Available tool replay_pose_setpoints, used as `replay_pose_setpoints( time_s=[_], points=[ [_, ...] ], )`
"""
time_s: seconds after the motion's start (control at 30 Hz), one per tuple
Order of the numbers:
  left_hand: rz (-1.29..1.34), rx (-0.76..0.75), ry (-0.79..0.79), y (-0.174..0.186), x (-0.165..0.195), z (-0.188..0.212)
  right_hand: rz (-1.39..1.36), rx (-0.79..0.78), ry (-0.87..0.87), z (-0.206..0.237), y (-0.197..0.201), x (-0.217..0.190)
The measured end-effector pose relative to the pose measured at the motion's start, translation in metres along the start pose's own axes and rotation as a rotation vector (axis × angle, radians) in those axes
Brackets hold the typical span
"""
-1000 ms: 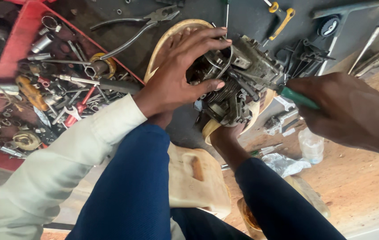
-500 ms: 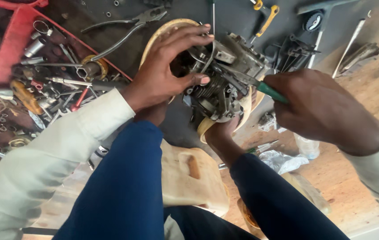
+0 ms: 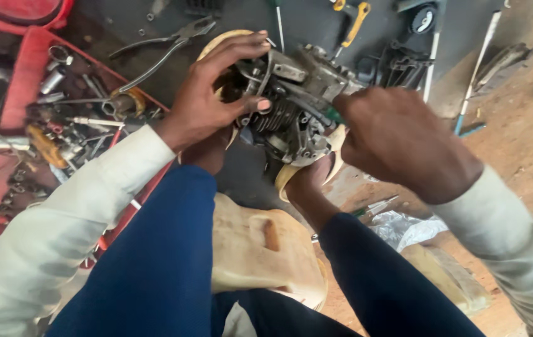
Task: The person sits on a chair with a small motorcycle engine resting between their feet and works on it throughout the clip. They use pliers to grip and turn a fitting on the engine, reposition the engine, pick up small parts and fasteners from the ground, and fit components onto the engine by hand.
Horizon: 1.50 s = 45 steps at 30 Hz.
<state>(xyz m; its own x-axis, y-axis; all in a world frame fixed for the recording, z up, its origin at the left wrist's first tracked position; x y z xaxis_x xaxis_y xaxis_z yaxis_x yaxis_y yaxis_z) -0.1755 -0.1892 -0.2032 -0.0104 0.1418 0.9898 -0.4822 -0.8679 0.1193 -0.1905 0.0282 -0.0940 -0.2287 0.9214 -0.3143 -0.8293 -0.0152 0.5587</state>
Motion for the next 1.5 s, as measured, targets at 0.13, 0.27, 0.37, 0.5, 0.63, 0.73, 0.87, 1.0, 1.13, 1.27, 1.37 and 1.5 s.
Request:
replay_pose_setpoints(
  time_s=[0.13, 0.27, 0.37, 0.5, 0.63, 0.73, 0.87, 1.0, 1.13, 1.27, 1.37, 1.5],
  points=[
    [-0.017, 0.001, 0.012, 0.000, 0.000, 0.002, -0.048, 0.186, 0.152, 0.005, -0.003, 0.000],
    [-0.069, 0.007, 0.016, 0.002, 0.002, 0.003, -0.057, 0.204, 0.152, 0.006, -0.009, 0.005],
    [-0.026, 0.013, 0.023, -0.001, 0.002, 0.003, -0.077, 0.198, 0.080, 0.011, -0.016, 0.013],
    [-0.049, 0.022, 0.017, -0.002, 0.004, 0.005, -0.245, 0.196, -0.070, 0.028, -0.042, 0.030],
    [-0.050, 0.016, 0.024, -0.002, 0.005, 0.006, -0.679, 0.372, -0.046, 0.054, -0.076, 0.050],
    [-0.138, 0.003, 0.013, -0.003, 0.013, 0.004, -0.997, 0.380, -0.138, 0.065, -0.114, 0.066],
    [-0.384, -0.007, -0.061, -0.008, 0.034, 0.002, -1.258, 0.238, -0.244, 0.082, -0.152, 0.076],
    [-0.709, -0.115, -0.330, -0.036, 0.057, -0.009, -1.294, 0.125, -0.261, 0.084, -0.166, 0.080],
    [-0.789, -0.332, -0.417, -0.064, 0.061, -0.022, -1.172, 0.144, -0.174, 0.083, -0.158, 0.084],
    [-0.880, -0.422, -0.467, -0.088, 0.058, -0.033, -0.791, 0.235, -0.218, 0.082, -0.159, 0.089],
    [-0.980, -0.442, -0.526, -0.101, 0.057, -0.037, -0.511, 0.471, -0.141, 0.078, -0.164, 0.088],
    [-1.087, -0.490, -0.601, -0.116, 0.057, -0.044, -0.394, 0.646, -0.252, 0.065, -0.191, 0.099]
  ],
)
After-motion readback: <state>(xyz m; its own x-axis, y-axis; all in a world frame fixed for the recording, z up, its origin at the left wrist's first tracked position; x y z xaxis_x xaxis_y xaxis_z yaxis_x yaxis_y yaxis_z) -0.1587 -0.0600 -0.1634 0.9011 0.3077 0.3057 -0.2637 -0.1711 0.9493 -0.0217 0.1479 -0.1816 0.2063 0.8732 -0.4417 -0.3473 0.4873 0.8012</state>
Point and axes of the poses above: each hand's wrist, its own z-axis away from the middle knuckle, its own y-axis out of the back of the hand, x = y × z, the point moved 5 cm from there along -z, towards the middle knuckle, and after that the axes turned 4 degrees about -z, right-handed, at the moved point
